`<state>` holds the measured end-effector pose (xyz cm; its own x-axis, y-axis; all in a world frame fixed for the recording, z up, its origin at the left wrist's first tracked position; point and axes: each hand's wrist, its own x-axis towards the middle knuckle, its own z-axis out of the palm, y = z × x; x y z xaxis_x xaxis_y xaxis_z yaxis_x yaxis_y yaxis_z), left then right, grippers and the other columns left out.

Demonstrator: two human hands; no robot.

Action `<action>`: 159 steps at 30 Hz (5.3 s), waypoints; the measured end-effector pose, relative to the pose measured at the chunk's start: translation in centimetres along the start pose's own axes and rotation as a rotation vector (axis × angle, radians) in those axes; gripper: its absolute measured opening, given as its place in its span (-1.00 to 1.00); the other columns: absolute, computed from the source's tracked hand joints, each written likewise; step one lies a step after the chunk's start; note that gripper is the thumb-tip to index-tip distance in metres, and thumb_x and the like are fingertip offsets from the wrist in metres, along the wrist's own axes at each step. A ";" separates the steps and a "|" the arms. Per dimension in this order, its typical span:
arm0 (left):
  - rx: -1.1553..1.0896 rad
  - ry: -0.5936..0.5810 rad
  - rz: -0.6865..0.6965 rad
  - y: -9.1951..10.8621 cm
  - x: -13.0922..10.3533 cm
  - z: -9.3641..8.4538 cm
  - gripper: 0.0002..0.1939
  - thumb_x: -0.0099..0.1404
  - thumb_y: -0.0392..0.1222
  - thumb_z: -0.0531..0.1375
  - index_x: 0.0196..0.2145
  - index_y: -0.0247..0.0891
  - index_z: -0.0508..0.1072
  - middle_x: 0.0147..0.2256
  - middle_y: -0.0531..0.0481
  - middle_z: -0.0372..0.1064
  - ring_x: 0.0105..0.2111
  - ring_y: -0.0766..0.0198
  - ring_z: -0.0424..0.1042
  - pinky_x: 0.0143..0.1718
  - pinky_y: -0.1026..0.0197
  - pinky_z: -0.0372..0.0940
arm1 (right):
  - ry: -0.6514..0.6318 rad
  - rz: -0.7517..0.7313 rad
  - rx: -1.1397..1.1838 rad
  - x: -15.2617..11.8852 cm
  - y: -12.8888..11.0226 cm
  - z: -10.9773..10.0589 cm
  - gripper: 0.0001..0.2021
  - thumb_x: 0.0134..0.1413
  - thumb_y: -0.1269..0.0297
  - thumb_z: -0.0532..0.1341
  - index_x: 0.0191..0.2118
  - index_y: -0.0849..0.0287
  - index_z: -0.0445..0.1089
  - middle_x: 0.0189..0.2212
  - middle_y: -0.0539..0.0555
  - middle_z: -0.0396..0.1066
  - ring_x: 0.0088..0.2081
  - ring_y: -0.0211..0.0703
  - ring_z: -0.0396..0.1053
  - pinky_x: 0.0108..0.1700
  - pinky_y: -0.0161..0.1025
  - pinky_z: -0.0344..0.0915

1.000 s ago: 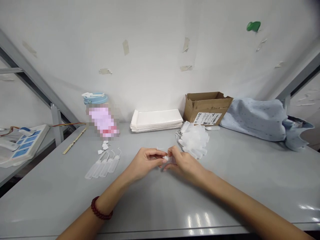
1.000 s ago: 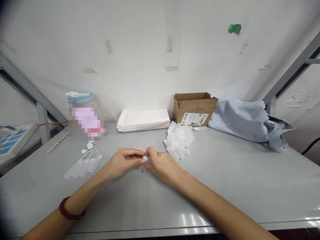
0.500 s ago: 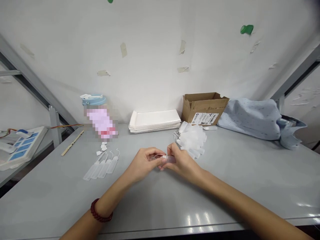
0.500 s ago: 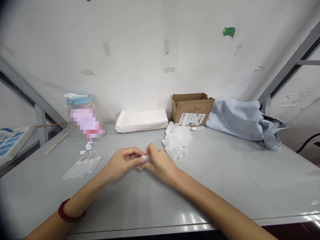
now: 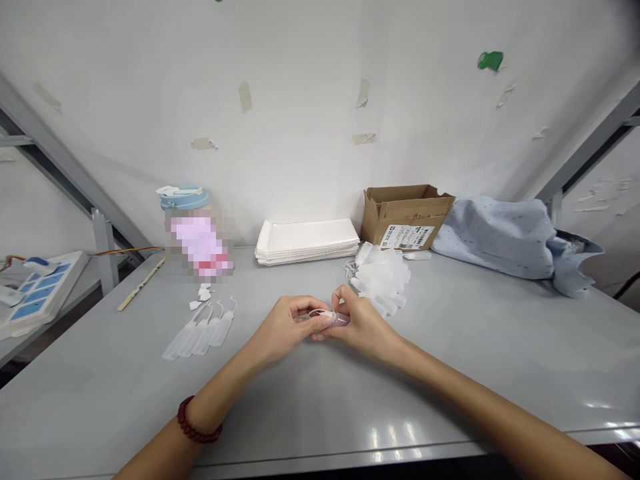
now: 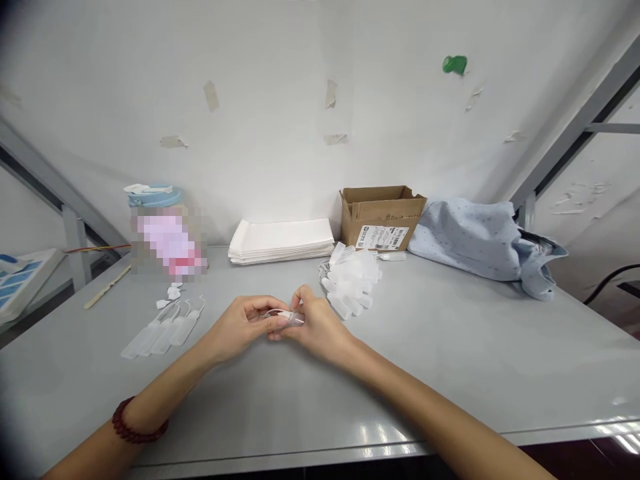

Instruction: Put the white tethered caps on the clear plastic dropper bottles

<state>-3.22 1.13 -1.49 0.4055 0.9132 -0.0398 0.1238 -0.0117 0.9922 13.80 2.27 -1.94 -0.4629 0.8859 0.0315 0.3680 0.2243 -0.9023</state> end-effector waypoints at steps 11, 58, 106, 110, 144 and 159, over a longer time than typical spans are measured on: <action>0.044 0.241 -0.013 1.1 0.1 -1.0 -0.73 0.19 -0.03 0.20 -0.30 -0.31 0.48 -0.47 0.05 0.33 -0.48 0.35 0.34 -0.33 0.25 0.25 | 0.203 -0.439 -0.393 0.1 0.6 -1.3 -0.86 0.19 0.36 0.06 -0.12 0.20 0.20 -0.36 0.11 0.36 -0.39 -0.17 0.31 -0.34 -0.22 0.27; 0.568 0.153 0.218 0.7 -0.4 -0.4 -0.73 0.32 -0.14 0.04 -0.48 -0.28 0.38 -0.53 0.04 0.28 -0.49 0.32 0.25 -0.47 0.31 0.10 | 0.129 -0.129 -0.052 -0.2 -0.4 -0.8 -0.77 0.20 0.24 0.01 -0.35 0.21 0.34 -0.53 -0.03 0.28 -0.48 -0.27 0.18 -0.41 -0.31 0.09; 0.724 0.346 0.366 0.2 0.0 -0.1 -0.84 0.30 -0.21 0.06 -0.29 -0.27 0.41 -0.37 -0.01 0.43 -0.41 0.30 0.36 -0.33 0.27 0.24 | 0.157 -0.322 -0.535 0.8 0.8 -2.6 -0.77 0.26 0.22 -0.06 -0.20 0.22 0.27 -0.40 0.13 0.44 -0.41 -0.11 0.37 -0.39 -0.24 0.25; 0.817 0.657 0.291 0.8 0.2 -3.3 -0.79 0.25 -0.14 0.09 -0.21 -0.26 0.40 -0.28 -0.04 0.47 -0.36 0.23 0.40 -0.35 0.25 0.27 | 0.522 -0.393 -0.801 2.3 2.2 -6.7 -0.75 0.25 0.24 -0.04 -0.12 0.21 0.29 -0.24 0.22 0.43 -0.22 0.01 0.36 -0.28 -0.17 0.27; 1.179 0.669 -0.591 -0.5 -3.2 -15.3 -0.81 0.00 -0.10 0.18 -0.63 -0.26 0.37 -0.57 -0.07 0.37 -0.50 0.12 0.36 -0.53 0.22 0.09 | 0.719 -0.569 -0.857 2.4 2.6 -7.1 -0.83 0.18 0.27 0.07 -0.24 0.20 0.35 -0.22 0.23 0.31 -0.16 0.04 0.26 -0.13 -0.03 0.22; 1.103 0.975 -0.372 0.2 -2.1 -14.4 -0.75 0.04 -0.05 0.11 -0.41 -0.27 0.43 -0.37 -0.13 0.49 -0.29 -0.02 0.45 -0.28 0.13 0.26 | -0.184 -0.470 -0.531 7.1 -4.0 9.9 -0.21 -0.23 -0.16 0.30 0.02 0.37 0.21 -0.07 0.34 0.20 -0.04 0.17 0.17 -0.09 0.04 0.22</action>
<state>-17.10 5.09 0.45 -0.4851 0.8322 0.2685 0.8551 0.3873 0.3447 1.10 3.65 -2.38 -0.7789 0.5754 0.2493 0.4165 0.7719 -0.4802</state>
